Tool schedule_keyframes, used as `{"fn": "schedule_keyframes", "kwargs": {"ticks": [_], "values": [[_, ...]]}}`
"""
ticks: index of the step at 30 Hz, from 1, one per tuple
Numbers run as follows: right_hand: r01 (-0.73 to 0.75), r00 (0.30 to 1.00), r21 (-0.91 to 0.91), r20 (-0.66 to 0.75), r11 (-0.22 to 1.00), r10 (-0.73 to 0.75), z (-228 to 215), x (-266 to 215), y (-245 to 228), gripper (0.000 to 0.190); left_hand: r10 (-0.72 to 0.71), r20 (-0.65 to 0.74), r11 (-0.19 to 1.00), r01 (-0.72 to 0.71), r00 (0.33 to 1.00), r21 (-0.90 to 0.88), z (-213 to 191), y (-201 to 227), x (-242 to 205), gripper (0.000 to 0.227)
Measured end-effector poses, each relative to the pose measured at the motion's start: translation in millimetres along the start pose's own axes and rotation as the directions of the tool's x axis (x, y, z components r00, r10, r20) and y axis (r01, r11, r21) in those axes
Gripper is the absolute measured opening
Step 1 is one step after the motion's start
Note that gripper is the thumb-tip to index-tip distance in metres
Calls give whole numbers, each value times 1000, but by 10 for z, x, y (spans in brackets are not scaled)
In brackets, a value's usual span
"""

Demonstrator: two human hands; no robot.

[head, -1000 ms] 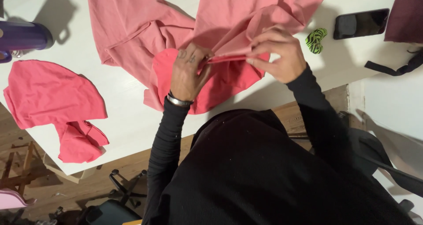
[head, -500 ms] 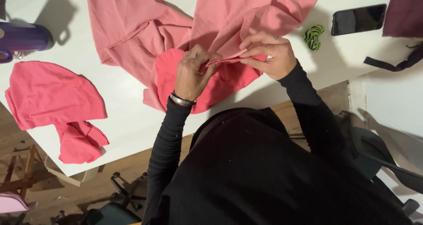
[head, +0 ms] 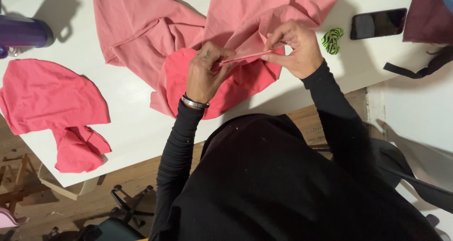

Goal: Pinning together pieces of pink fabric on a workshop table.

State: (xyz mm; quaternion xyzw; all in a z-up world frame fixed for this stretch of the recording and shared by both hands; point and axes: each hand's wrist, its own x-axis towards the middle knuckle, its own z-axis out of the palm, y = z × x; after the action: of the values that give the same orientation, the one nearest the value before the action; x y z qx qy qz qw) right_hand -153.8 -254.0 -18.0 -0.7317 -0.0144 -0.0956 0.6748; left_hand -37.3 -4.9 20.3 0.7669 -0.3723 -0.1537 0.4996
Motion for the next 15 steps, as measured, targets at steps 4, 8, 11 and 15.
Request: {"fn": "schedule_keyframes", "kwargs": {"ticks": [4,8,11,15], "values": [[-104,994,56,-9,993,105,-42,-11,-86,29,-20,-27,999,21,999,37,-11,-30,14,20],[-151,988,-53,-6,987,151,-73,-56,-65,23,18,-62,997,-13,998,79,-55,-99,-25,26],[-178,984,-33,-21,984,177,-69,-58,-48,21,34,-63,987,-23,997,158,-45,-194,-70,18],[-192,981,-65,-20,979,191,-72,-82,-24,18,20,-76,978,-4,997,209,-33,-169,-87,19]]}}
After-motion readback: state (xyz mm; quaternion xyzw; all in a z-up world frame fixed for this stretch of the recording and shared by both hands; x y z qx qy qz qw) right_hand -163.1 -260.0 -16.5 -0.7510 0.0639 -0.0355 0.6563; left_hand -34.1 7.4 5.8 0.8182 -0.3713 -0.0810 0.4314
